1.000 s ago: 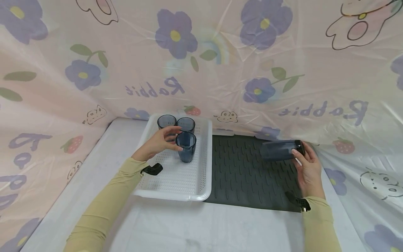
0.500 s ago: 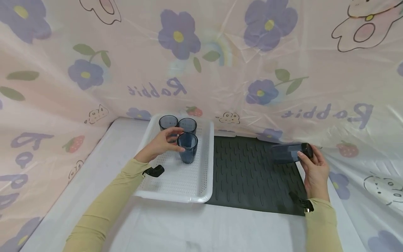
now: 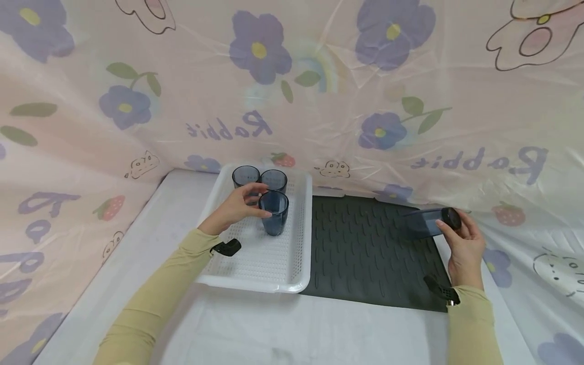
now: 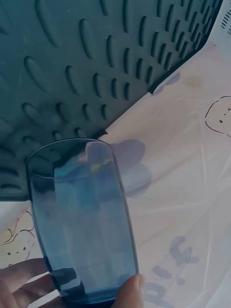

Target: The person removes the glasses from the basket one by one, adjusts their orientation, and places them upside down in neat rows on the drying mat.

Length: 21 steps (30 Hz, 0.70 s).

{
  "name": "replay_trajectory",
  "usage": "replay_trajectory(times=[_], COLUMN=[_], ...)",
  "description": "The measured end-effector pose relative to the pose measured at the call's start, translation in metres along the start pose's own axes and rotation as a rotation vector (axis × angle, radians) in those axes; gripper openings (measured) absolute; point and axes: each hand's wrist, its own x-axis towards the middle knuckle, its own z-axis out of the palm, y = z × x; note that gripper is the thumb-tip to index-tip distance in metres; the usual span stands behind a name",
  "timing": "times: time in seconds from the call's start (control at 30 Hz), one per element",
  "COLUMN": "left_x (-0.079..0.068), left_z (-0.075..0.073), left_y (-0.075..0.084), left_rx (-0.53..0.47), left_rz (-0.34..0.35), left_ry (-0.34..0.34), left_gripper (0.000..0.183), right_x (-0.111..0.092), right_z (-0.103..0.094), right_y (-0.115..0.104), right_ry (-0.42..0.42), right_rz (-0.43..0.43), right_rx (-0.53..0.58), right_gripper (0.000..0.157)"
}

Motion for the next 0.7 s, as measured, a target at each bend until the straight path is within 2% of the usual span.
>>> replay_trajectory(times=[0.23,0.53,0.7], left_x=[0.004,0.003,0.003], left_z=[0.001,-0.001,-0.002], left_y=[-0.002,-0.004,-0.006], left_rx=[-0.021,-0.002,0.009], left_rz=[0.020,0.021,0.026], left_ry=[-0.008,0.000,0.005], left_gripper=[0.077,0.076,0.076], right_x=[0.001,-0.001,-0.002], right_z=[-0.007,-0.012,-0.014], right_y=[-0.001,-0.001,-0.001], right_ry=[0.019,0.059,0.065], right_rz=[-0.038,-0.026,-0.027], right_rx=[-0.049,-0.136,-0.139], right_gripper=[0.062,0.064,0.065])
